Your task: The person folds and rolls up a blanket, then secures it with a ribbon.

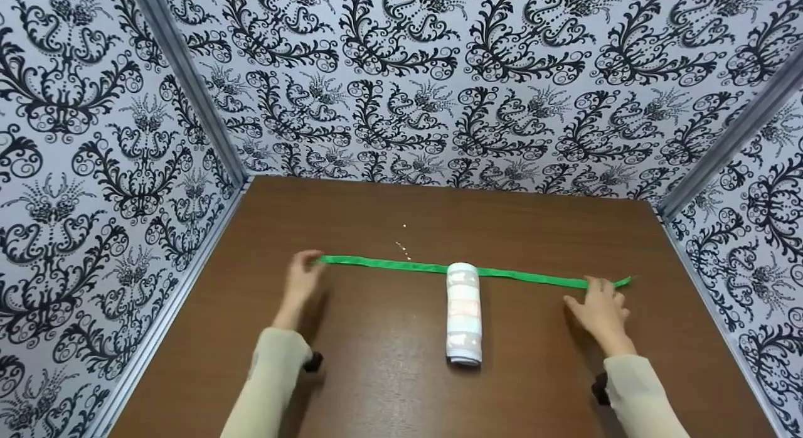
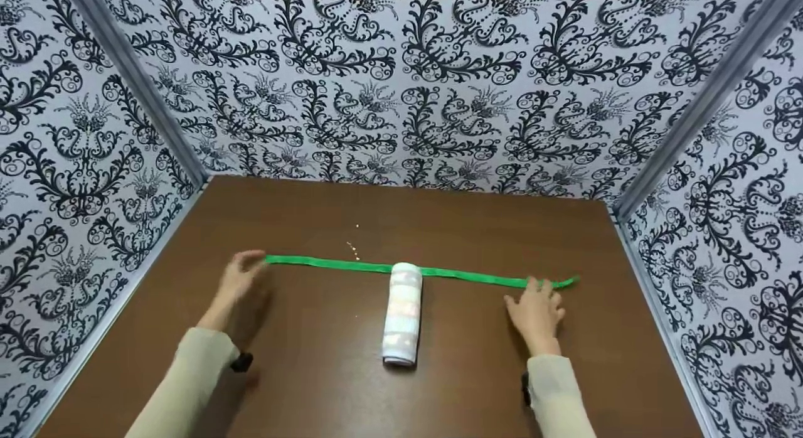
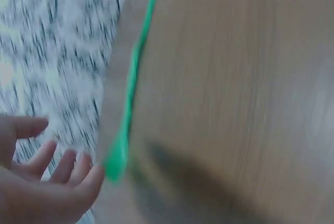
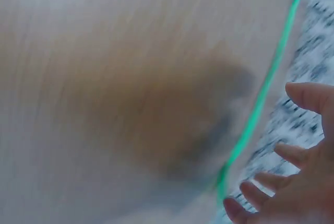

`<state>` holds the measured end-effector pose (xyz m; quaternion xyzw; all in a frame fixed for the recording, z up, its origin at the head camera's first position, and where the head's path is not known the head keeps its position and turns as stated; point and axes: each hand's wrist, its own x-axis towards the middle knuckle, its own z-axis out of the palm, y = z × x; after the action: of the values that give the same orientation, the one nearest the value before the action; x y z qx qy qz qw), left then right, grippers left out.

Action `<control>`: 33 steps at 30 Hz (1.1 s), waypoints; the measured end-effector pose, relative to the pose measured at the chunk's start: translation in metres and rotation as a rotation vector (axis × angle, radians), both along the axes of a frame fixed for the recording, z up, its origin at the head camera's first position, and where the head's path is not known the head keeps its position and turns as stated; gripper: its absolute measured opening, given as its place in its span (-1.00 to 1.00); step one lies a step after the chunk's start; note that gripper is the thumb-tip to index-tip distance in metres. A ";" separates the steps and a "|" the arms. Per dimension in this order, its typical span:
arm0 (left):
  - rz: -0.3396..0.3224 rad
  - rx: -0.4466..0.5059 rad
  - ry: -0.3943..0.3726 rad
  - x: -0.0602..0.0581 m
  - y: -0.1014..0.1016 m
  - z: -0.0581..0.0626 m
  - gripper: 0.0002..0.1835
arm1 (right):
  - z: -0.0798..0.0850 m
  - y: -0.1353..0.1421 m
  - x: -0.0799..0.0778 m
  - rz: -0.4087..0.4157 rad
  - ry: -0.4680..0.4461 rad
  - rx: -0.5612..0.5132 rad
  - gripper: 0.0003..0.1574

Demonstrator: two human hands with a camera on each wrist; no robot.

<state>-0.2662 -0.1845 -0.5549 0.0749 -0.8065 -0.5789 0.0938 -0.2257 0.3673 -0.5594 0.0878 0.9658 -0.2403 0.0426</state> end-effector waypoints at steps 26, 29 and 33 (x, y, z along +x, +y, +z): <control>-0.537 0.158 -0.124 0.074 0.217 -0.027 -0.35 | -0.008 -0.139 0.037 0.268 -0.217 -0.830 -0.35; -0.505 0.142 -0.113 0.074 0.218 -0.026 -0.33 | -0.008 -0.142 0.039 0.271 -0.179 -0.857 -0.35; -0.476 0.172 -0.086 0.071 0.218 -0.021 -0.31 | -0.004 -0.146 0.038 0.231 -0.125 -0.907 -0.34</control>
<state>-0.1956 0.0338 -0.5759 -0.0849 -0.7526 -0.6473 -0.0863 -0.1872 0.2212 -0.5635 -0.0336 0.7624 -0.6258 0.1611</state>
